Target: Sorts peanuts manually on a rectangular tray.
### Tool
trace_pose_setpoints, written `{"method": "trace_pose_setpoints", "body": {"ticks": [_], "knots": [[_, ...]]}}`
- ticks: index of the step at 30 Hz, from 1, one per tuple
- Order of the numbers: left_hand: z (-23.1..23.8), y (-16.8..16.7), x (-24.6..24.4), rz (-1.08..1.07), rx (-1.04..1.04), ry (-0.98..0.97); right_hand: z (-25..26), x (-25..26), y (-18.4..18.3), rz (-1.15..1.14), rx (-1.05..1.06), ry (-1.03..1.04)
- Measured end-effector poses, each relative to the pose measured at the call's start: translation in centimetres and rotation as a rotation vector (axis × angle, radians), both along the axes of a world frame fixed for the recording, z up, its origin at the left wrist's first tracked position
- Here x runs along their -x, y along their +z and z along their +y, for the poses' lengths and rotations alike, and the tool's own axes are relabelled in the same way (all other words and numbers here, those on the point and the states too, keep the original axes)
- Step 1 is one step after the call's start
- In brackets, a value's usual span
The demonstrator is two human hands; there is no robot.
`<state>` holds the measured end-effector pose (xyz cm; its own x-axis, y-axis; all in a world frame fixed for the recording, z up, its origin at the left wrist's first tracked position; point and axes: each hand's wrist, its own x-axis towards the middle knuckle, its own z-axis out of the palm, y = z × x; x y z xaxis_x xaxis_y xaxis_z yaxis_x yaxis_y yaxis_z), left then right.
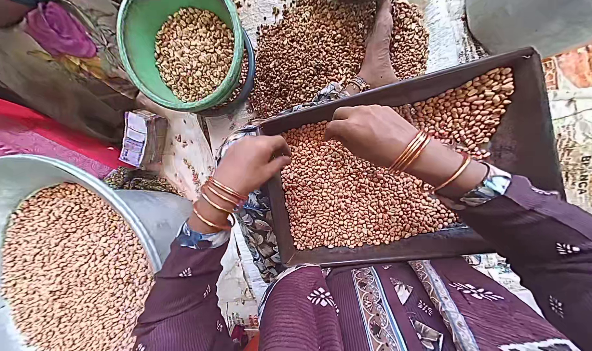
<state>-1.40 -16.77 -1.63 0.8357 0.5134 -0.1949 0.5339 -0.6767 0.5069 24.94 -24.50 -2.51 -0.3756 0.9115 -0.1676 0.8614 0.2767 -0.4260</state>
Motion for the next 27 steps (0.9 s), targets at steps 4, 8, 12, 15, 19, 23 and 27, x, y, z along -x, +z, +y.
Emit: {"method": "trace_pose_setpoints", "body": {"ticks": [4, 8, 12, 15, 19, 23, 27], "knots": [[-3.7, -2.8, 0.1, 0.169, -0.302, -0.053, 1.7, 1.3, -2.0, -0.002, 0.089, 0.132], [-4.5, -4.1, 0.1, 0.134, -0.386, 0.004, 1.9, 0.5, -1.0, -0.096, 0.151, 0.138], [-4.2, -4.1, 0.1, 0.1, -0.346, 0.028, 0.3, -3.3, 0.6, -0.067, 0.052, 0.025], [-4.0, -3.8, -0.7, -0.044, -0.308, 0.123, -1.9, -6.1, 1.7, -0.023, 0.039, -0.054], [-3.7, -3.3, -3.1, -0.292, -0.018, 0.232, -4.7, -7.9, 1.3, 0.04, 0.034, -0.092], [-4.7, -3.2, -5.4, -0.287, 0.21, 0.115, -7.3, -8.2, 1.2, 0.051, 0.025, -0.126], [-7.4, -4.2, -6.7, -0.321, 0.26, -0.199, -10.5, -8.0, 1.2, 0.098, 0.014, -0.149]]}}
